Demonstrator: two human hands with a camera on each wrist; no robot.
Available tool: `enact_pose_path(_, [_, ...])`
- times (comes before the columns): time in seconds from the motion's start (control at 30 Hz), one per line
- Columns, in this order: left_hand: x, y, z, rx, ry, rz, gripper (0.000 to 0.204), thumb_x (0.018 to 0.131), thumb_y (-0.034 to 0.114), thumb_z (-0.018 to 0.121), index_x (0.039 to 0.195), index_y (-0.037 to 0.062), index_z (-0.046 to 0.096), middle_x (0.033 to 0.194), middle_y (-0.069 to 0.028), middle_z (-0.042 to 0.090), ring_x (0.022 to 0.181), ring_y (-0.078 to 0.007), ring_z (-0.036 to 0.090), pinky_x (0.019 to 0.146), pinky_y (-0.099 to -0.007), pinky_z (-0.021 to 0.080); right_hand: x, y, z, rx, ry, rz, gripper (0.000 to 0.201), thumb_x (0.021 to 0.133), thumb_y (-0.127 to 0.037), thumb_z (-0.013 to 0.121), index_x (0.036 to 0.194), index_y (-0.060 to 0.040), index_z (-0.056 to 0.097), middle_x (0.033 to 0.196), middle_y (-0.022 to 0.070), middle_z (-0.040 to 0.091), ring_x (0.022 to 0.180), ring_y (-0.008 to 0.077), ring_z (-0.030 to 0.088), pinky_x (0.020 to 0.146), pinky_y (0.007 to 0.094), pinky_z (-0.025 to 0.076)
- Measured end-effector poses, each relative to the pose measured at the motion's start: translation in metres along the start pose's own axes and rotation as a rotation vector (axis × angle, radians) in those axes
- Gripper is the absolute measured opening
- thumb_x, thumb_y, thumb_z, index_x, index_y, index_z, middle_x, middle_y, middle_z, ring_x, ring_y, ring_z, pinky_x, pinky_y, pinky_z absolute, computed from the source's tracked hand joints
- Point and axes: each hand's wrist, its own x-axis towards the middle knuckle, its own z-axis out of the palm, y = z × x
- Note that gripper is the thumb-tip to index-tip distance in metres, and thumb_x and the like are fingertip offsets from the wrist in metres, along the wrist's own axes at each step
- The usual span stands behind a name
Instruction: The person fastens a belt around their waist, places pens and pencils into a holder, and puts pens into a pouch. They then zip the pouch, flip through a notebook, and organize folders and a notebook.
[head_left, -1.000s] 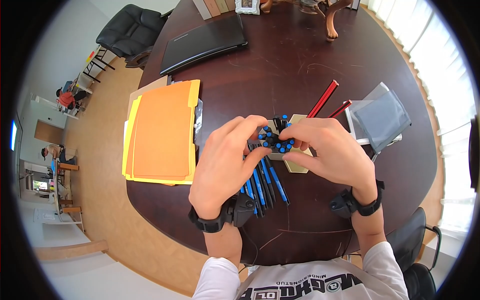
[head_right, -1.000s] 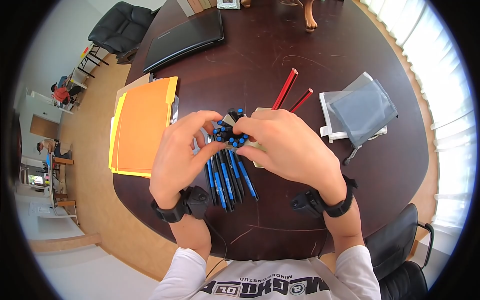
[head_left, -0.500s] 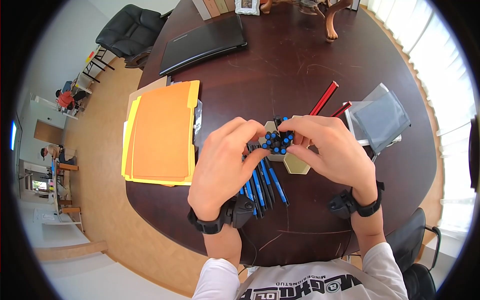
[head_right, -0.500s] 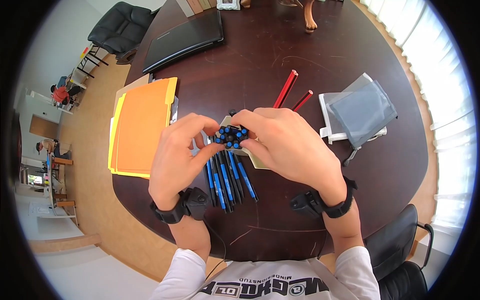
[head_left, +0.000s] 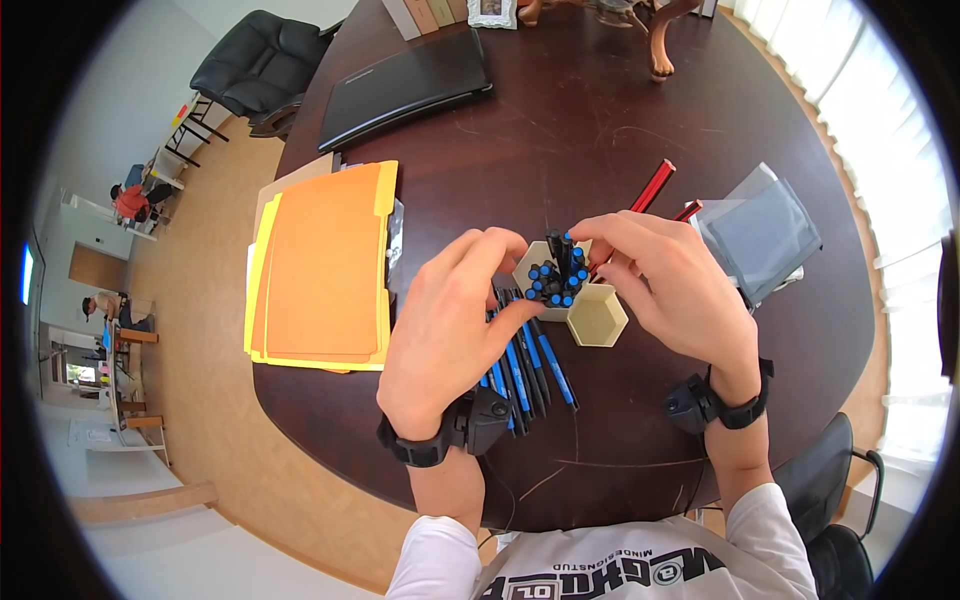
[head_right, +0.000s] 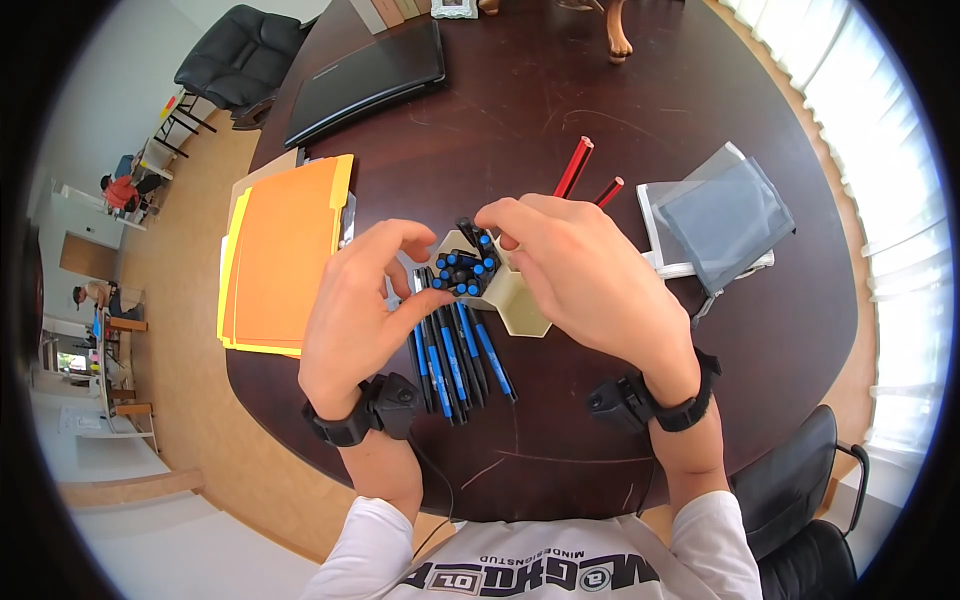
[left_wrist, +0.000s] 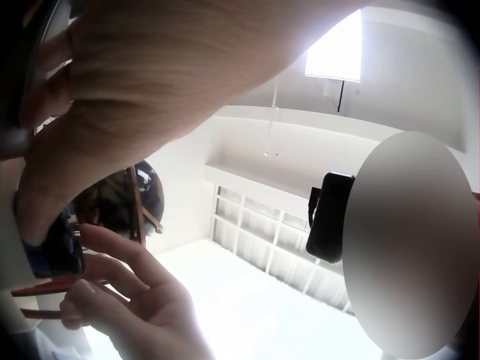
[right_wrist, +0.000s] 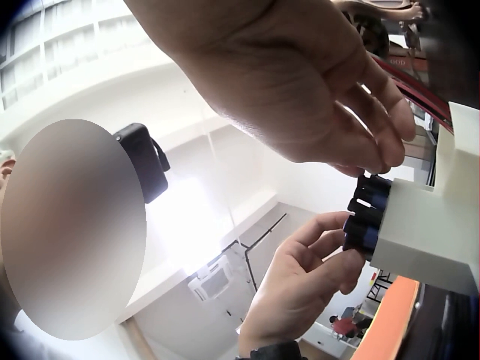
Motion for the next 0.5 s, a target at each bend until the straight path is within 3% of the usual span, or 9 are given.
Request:
enact_pose_path(0.23, [0.001,0.004,0.004,0.018,-0.025,-0.031,0.081,0.06,0.006,0.089,0.135,0.0113,0.056,0.112,-0.0074,0.055,0.07,-0.0163,0.053,0.064,-0.0306,0.047,-0.002,-0.002,-0.005,0.012,0.016,-0.013,0.028,0.085,0.003,0.056,0.112,0.0016,0.061,0.095,0.0168,0.066,0.088,0.0382,0.064,0.08,0.0427,0.051])
enact_pose_path(0.33, [0.001,0.007,0.005,0.035,-0.086,-0.051,0.084,0.06,0.007,0.09,0.137,0.0135,0.056,0.112,-0.0065,0.052,0.072,-0.017,0.053,0.066,-0.0311,0.047,-0.003,-0.001,-0.01,0.019,0.084,-0.014,0.028,0.083,0.004,0.06,0.11,-0.0001,0.063,0.092,0.0141,0.065,0.083,0.0298,0.066,0.074,0.0382,0.052])
enact_pose_path(0.43, [0.002,0.006,0.007,0.046,-0.068,-0.044,0.078,0.061,0.007,0.09,0.132,0.0128,0.058,0.111,-0.0062,0.054,0.072,-0.0176,0.053,0.066,-0.0314,0.048,-0.006,-0.009,-0.027,0.048,0.194,0.119,0.029,0.08,0.005,0.066,0.108,-0.0019,0.065,0.087,0.0098,0.063,0.077,0.0178,0.064,0.067,0.0307,0.05])
enact_pose_path(0.47, [0.002,0.006,0.007,0.039,-0.065,-0.048,0.076,0.061,0.008,0.09,0.13,0.0121,0.059,0.11,-0.0063,0.054,0.072,-0.0177,0.054,0.066,-0.0318,0.048,-0.007,-0.005,-0.029,0.028,0.275,0.114,0.031,0.076,0.003,0.074,0.106,-0.0024,0.066,0.086,0.0064,0.062,0.074,0.0112,0.059,0.063,0.0259,0.047])
enact_pose_path(0.5, [0.002,0.005,0.007,0.032,-0.061,-0.051,0.074,0.061,0.008,0.09,0.128,0.0114,0.059,0.11,-0.0064,0.055,0.072,-0.0179,0.054,0.066,-0.0321,0.048,-0.007,-0.003,-0.032,-0.005,0.338,0.111,0.033,0.076,0.001,0.075,0.107,-0.0027,0.066,0.088,0.0065,0.062,0.074,0.0117,0.059,0.063,0.0262,0.047])
